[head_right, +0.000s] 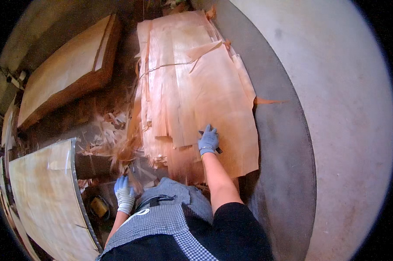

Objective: The person selects thin wood veneer sheets from a stack, places them on a metal workbench, and uses a blade to trim and shape the edges, occasionally using a long wooden rod to measure or position the material.

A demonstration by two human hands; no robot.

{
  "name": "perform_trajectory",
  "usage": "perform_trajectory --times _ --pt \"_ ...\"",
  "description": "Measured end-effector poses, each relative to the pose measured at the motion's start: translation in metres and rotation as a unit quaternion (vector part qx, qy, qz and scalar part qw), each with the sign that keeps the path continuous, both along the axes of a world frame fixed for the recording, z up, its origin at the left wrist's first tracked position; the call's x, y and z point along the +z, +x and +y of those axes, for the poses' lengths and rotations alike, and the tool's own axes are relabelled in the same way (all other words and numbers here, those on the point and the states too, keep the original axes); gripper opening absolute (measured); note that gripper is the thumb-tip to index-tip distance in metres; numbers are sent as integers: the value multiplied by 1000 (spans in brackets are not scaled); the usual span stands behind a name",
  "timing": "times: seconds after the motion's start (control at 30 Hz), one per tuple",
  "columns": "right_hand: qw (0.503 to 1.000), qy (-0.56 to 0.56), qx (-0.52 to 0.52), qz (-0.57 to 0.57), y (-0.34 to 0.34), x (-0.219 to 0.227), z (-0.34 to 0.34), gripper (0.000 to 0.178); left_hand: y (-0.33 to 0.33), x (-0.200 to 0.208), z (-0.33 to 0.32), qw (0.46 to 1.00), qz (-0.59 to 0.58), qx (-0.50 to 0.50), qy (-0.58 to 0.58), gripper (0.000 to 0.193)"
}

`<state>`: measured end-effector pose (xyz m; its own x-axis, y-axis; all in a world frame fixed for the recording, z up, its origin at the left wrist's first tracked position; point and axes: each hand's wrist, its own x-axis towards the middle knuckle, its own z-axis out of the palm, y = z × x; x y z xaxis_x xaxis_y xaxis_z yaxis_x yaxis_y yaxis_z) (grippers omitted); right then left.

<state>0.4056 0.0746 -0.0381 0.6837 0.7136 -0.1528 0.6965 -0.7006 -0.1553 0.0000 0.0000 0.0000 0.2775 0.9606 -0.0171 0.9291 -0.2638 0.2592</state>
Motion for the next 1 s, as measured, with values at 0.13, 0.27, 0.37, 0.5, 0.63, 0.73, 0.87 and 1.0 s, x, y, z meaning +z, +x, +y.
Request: perform_trajectory --times 0.13,0.27,0.37,0.5,0.63,0.73,0.87,1.0 --pt "998 59 -20 20 22 -22 -24 44 19 12 -24 999 -18 -21 -15 46" --pt "996 89 12 26 -3 11 -2 48 26 10 -11 998 4 -43 -46 46" --pt "999 45 23 19 -7 4 7 53 41 13 -9 997 -9 -69 -41 45" --pt "997 73 5 27 26 -19 10 30 43 22 -5 996 -25 -82 -29 43" --pt "991 104 38 78 42 10 7 24 26 13 -16 997 -30 -54 -47 39" --pt "980 126 86 129 35 46 -3 23 21 15 -24 997 -59 -37 -46 38" --pt "924 132 141 330 22 89 -24 36 37 1 -3 967 -194 26 -160 40" --pt "814 119 261 504 -20 112 -53 43 117 21 31 775 -530 92 -332 46"
